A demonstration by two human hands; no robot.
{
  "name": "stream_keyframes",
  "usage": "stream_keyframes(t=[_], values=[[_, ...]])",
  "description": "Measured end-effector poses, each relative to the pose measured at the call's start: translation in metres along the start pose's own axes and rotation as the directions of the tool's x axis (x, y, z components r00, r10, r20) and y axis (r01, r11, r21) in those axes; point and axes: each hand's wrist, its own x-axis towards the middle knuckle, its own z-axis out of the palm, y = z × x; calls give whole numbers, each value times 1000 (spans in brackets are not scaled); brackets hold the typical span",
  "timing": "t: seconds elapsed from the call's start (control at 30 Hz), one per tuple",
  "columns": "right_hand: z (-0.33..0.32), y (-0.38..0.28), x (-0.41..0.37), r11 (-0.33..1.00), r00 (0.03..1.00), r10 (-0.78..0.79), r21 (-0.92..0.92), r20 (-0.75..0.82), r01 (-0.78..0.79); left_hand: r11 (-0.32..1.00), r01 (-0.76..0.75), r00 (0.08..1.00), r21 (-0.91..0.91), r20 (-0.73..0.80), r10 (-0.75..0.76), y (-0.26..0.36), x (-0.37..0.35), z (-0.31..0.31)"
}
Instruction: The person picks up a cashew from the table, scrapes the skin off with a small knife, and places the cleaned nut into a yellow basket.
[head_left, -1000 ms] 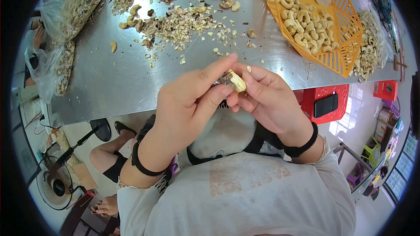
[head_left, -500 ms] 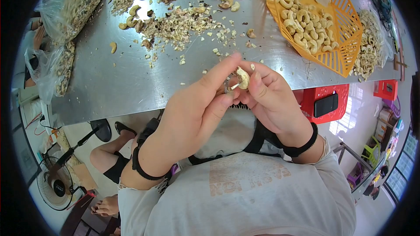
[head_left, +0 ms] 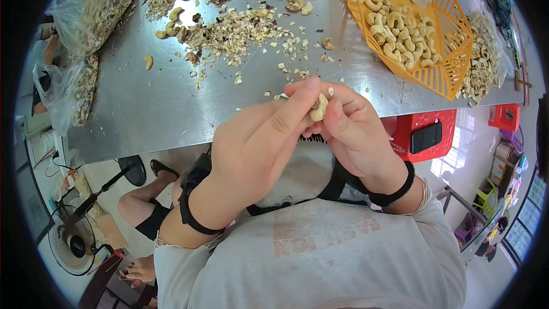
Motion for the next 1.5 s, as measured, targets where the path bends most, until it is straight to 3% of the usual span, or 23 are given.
stream_keyframes(t=[0.13, 0.2, 0.63, 0.8, 1.03, 1.13, 1.3, 1.4, 1.5], values=[[-1, 1, -1, 1000, 999, 20, -11, 32, -20, 999, -3, 1000, 39, -19, 4, -7, 1, -4], [-1, -1, 0, 999, 998, 17, 28, 54, -19, 989, 91, 996, -114, 29, -88, -5, 2, -6], [2, -3, -1, 997, 1000, 2, 82, 8, -2, 973, 154, 980, -171, 155, -128, 4, 3, -11], [3, -3, -2, 998, 1000, -5, 66, -23, 6, 990, 42, 996, -136, 78, -32, -1, 2, -7], [1, 2, -1, 998, 1000, -24, 52, 9, 23, 999, 5, 998, -47, 55, -2, -6, 1, -5], [0, 3, -1, 998, 998, -49, 49, 29, 47, 995, -97, 995, -4, -23, 97, -11, 0, -3], [2, -2, -1, 996, 996, -84, 37, 42, 82, 920, 287, 956, -266, 139, -258, 3, 1, -13], [1, -4, -1, 998, 997, -53, 27, 51, 51, 951, 156, 987, -267, 70, -143, -3, 1, -8], [1, -4, -1, 996, 996, -72, 51, 59, 69, 948, 203, 976, -246, 129, -176, 0, 2, -11]])
